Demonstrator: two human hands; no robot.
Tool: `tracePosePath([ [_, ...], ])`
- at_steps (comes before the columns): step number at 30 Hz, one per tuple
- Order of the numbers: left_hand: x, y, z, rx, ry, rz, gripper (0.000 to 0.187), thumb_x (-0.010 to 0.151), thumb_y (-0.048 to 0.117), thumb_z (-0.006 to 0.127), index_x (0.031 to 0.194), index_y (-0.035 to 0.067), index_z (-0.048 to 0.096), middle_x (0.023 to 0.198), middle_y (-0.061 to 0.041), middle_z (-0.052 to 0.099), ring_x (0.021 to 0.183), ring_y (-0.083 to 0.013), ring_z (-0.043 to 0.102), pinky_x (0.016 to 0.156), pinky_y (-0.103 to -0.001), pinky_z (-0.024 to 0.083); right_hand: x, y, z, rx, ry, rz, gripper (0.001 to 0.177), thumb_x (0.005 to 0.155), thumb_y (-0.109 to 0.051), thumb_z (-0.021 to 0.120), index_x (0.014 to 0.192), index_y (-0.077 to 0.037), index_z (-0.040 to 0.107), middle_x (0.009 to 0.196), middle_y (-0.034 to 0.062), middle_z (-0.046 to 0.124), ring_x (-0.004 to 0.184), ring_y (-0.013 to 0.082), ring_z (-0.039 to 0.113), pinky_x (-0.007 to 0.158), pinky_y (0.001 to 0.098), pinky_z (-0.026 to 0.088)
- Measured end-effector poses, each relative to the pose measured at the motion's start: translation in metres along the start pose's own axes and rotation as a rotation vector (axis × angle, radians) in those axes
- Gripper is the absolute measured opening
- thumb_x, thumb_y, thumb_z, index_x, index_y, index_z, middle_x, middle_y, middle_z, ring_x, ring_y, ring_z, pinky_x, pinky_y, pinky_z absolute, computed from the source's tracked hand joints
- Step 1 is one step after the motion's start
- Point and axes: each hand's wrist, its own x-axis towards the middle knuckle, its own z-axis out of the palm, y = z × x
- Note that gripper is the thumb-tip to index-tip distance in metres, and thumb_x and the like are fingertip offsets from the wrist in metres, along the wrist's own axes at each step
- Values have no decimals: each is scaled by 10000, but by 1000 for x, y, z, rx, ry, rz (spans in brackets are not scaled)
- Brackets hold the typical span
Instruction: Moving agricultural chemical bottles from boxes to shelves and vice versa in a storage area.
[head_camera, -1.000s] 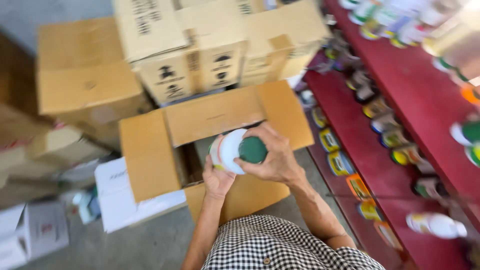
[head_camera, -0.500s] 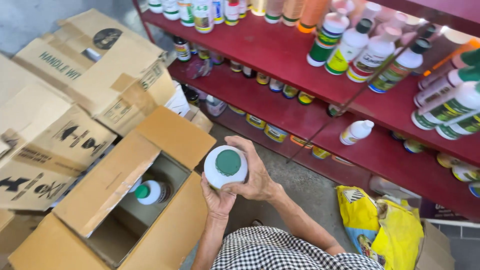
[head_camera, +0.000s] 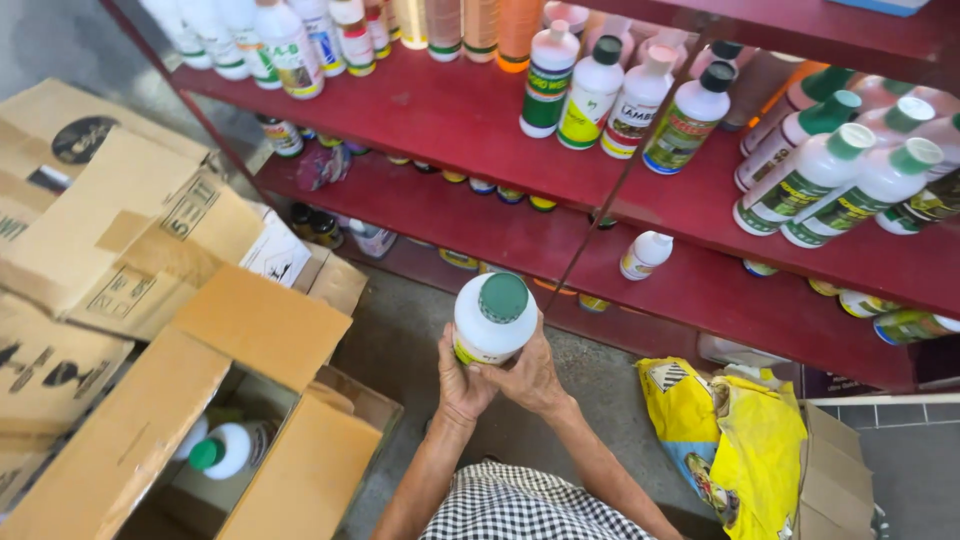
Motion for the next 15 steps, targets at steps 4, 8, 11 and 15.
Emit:
tracePosePath([
  [4, 37, -11, 15, 38, 22, -96, 699, 893, 589, 646, 1398, 112, 565, 1372, -138, 631, 1258, -326, 599, 1090, -502, 486, 19, 11, -19, -85, 107, 9, 1095, 604, -187, 938, 1478, 0, 307, 1296, 152, 645, 1211, 274, 674, 1019, 401, 556],
  [8, 71, -13, 37, 204, 34, -105, 697, 881, 603, 631, 1402, 145, 569, 1365, -118, 638, 1228, -301, 623, 1048, -493, 505, 48, 28, -31, 0, 202, 25, 1069, 613, -224, 960, 1448, 9, 335, 1285, 167, 640, 1185, 278, 676, 967, 394, 594],
  [11, 128, -2, -1, 348, 84, -90, 643, 927, 568, 653, 1396, 134, 585, 1329, -93, 668, 1190, -261, 640, 980, -442, 525, 75, 51, -40, -27, 256, 71, 1025, 609, -238, 971, 1398, 14, 367, 1246, 171, 667, 1152, 265, 693, 945, 386, 604],
  [15, 180, 7, 12, 463, 195, -120, 604, 901, 531, 652, 1313, 90, 632, 1232, -75, 733, 1121, -239, 699, 924, -417, 594, 118, 64, -50, -125, 306, 67, 1008, 601, -207, 966, 1385, 27, 379, 1200, 191, 694, 1128, 274, 700, 957, 404, 570],
])
